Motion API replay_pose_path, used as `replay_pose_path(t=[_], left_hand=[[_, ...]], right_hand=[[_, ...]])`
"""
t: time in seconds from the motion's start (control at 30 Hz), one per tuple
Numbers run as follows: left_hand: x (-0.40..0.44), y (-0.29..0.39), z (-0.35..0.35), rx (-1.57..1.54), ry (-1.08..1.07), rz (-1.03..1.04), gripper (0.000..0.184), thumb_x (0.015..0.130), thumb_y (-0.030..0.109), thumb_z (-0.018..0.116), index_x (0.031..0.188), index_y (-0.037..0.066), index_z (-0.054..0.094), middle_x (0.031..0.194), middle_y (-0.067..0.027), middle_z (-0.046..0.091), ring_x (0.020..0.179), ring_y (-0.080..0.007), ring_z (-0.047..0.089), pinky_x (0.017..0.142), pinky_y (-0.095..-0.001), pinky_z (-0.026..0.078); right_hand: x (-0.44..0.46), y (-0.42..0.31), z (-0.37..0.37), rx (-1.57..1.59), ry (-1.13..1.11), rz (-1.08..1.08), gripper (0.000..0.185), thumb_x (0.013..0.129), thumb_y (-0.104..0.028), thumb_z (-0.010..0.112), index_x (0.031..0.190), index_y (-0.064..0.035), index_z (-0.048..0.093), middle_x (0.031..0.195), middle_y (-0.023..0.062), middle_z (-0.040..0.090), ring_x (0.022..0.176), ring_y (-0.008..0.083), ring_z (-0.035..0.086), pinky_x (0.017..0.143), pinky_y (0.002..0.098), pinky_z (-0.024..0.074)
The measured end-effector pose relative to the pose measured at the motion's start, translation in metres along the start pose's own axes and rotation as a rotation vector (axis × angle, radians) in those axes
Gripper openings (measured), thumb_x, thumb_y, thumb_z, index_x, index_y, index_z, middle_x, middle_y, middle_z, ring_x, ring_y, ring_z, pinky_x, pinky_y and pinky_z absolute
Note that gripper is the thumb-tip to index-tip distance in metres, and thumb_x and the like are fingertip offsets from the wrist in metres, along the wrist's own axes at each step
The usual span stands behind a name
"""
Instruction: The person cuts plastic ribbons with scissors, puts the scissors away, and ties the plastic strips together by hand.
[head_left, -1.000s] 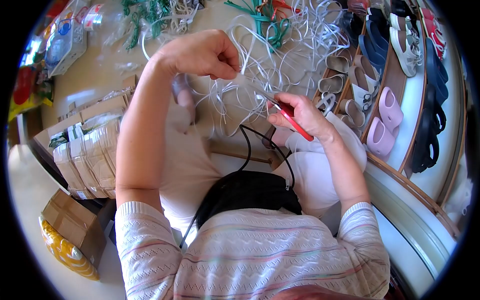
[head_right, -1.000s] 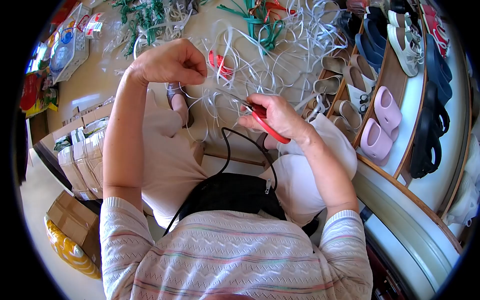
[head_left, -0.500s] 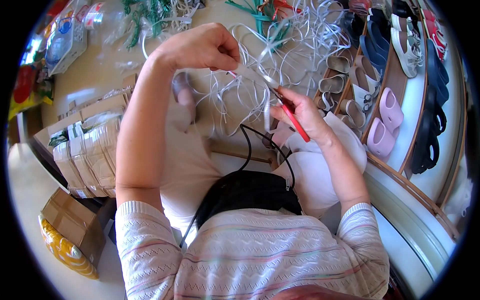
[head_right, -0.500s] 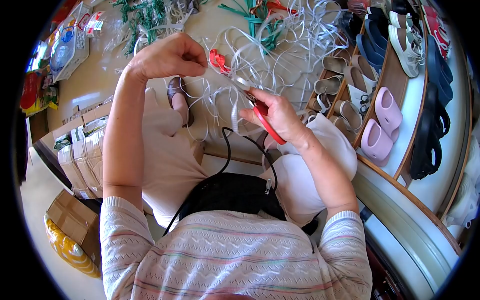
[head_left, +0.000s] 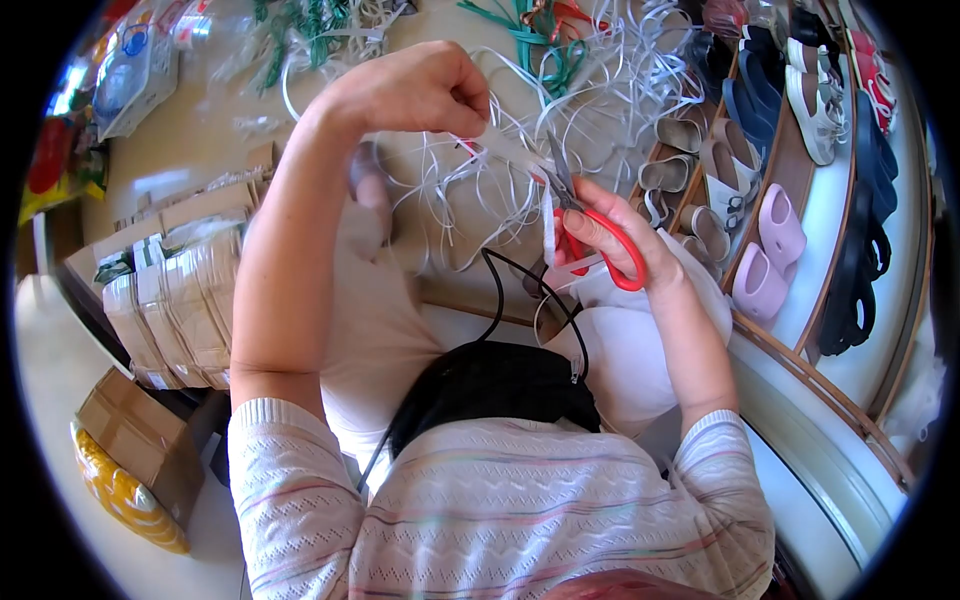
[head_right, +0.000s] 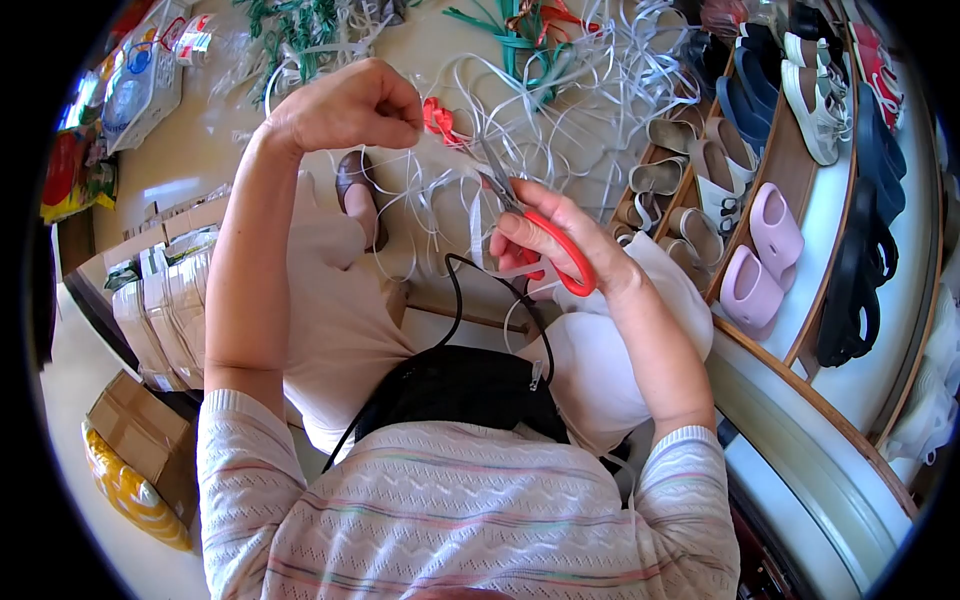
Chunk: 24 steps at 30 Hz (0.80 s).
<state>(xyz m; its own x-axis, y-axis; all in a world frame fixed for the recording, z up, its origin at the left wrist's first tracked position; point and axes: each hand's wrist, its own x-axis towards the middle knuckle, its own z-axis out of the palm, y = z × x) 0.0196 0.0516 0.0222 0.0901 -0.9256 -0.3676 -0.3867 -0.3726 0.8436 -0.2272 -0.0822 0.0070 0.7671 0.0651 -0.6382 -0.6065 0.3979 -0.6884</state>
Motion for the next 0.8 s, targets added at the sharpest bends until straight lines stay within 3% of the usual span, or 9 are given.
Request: replay_pose_path(t=[0.07, 0.27, 0.37, 0.47, 0.57, 0.6, 0.7, 0.73, 0.8], left_hand=[[-0.0005, 0.0000, 0.0001, -0.001, 0.016, 0.011, 0.017, 0.071, 0.015, 0.063, 0.074, -0.001, 0.062, 0.057, 0.0017, 0.050, 0.054, -0.0065, 0.043, 0.049, -0.0251, 0.035], [0.0007, -0.0014, 0.0027, -0.037, 0.029, 0.047, 0.017, 0.071, 0.015, 0.064, 0.077, -0.001, 0.063, 0.058, 0.0012, 0.052, 0.055, -0.0067, 0.045, 0.051, -0.0246, 0.037], [0.0016, 0.0014, 0.0024, -0.046, -0.035, 0.044, 0.018, 0.071, 0.015, 0.064, 0.078, -0.002, 0.064, 0.059, 0.0016, 0.052, 0.055, -0.0063, 0.045, 0.051, -0.0243, 0.037], [0.0021, 0.0016, 0.0026, -0.081, -0.063, 0.049, 0.018, 0.072, 0.015, 0.064, 0.077, -0.002, 0.064, 0.058, 0.0023, 0.052, 0.055, -0.0057, 0.044, 0.051, -0.0239, 0.036], [0.0035, -0.0003, 0.0023, -0.098, -0.048, 0.059, 0.017, 0.072, 0.014, 0.064, 0.077, -0.002, 0.064, 0.058, 0.0029, 0.052, 0.055, -0.0053, 0.044, 0.050, -0.0236, 0.036], [0.0027, 0.0021, 0.0013, -0.100, -0.048, 0.050, 0.017, 0.072, 0.014, 0.064, 0.077, -0.002, 0.064, 0.058, 0.0030, 0.052, 0.055, -0.0052, 0.044, 0.050, -0.0236, 0.036], [0.0014, 0.0049, 0.0026, -0.106, -0.033, 0.029, 0.017, 0.072, 0.014, 0.064, 0.076, -0.002, 0.064, 0.058, 0.0032, 0.052, 0.055, -0.0053, 0.044, 0.050, -0.0237, 0.036], [0.0013, 0.0050, 0.0030, -0.108, -0.025, 0.023, 0.017, 0.072, 0.015, 0.064, 0.076, -0.002, 0.064, 0.058, 0.0032, 0.052, 0.055, -0.0054, 0.044, 0.051, -0.0238, 0.036], [0.0027, 0.0028, 0.0038, -0.081, -0.006, 0.046, 0.016, 0.072, 0.015, 0.064, 0.076, -0.001, 0.064, 0.058, 0.0034, 0.052, 0.055, -0.0051, 0.043, 0.050, -0.0238, 0.035]], right_hand=[[0.0019, 0.0008, -0.0012, -0.028, 0.005, 0.032, 0.047, 0.088, -0.025, 0.060, 0.131, -0.0138, 0.044, 0.082, -0.0009, 0.058, 0.070, 0.0071, 0.055, 0.064, 0.0200, 0.0464], [0.0046, 0.0029, 0.0006, -0.309, 0.049, -0.037, 0.044, 0.088, -0.024, 0.061, 0.128, -0.0122, 0.047, 0.082, -0.0051, 0.056, 0.073, 0.0030, 0.052, 0.065, 0.0204, 0.0462], [0.0076, 0.0053, -0.0030, -0.415, 0.030, -0.088, 0.050, 0.088, -0.027, 0.061, 0.132, -0.0119, 0.044, 0.083, -0.0049, 0.057, 0.069, 0.0018, 0.051, 0.059, 0.0148, 0.0387], [0.0062, 0.0020, 0.0010, -0.278, 0.052, 0.009, 0.049, 0.089, -0.028, 0.059, 0.132, -0.0096, 0.043, 0.081, -0.0013, 0.059, 0.067, 0.0044, 0.053, 0.056, 0.0168, 0.0398], [0.0024, -0.0021, 0.0020, 0.052, -0.050, -0.043, 0.050, 0.090, -0.029, 0.056, 0.132, -0.0066, 0.041, 0.077, 0.0029, 0.060, 0.064, 0.0085, 0.056, 0.055, 0.0195, 0.0415], [0.0011, -0.0038, 0.0007, 0.036, -0.037, -0.036, 0.050, 0.091, -0.029, 0.053, 0.132, -0.0045, 0.040, 0.074, 0.0057, 0.060, 0.061, 0.0120, 0.056, 0.054, 0.0218, 0.0431], [0.0037, -0.0023, 0.0013, 0.025, -0.062, -0.030, 0.050, 0.090, -0.030, 0.055, 0.131, -0.0052, 0.041, 0.076, 0.0041, 0.060, 0.063, 0.0097, 0.055, 0.055, 0.0210, 0.0424], [0.0033, -0.0036, 0.0020, -0.034, -0.005, 0.019, 0.047, 0.089, -0.023, 0.059, 0.130, -0.0067, 0.043, 0.074, -0.0006, 0.055, 0.064, 0.0062, 0.051, 0.057, 0.0185, 0.0428], [0.0046, -0.0036, 0.0012, -0.185, -0.006, -0.004, 0.047, 0.089, -0.023, 0.060, 0.130, -0.0067, 0.044, 0.076, -0.0022, 0.054, 0.067, 0.0058, 0.052, 0.060, 0.0191, 0.0441]])
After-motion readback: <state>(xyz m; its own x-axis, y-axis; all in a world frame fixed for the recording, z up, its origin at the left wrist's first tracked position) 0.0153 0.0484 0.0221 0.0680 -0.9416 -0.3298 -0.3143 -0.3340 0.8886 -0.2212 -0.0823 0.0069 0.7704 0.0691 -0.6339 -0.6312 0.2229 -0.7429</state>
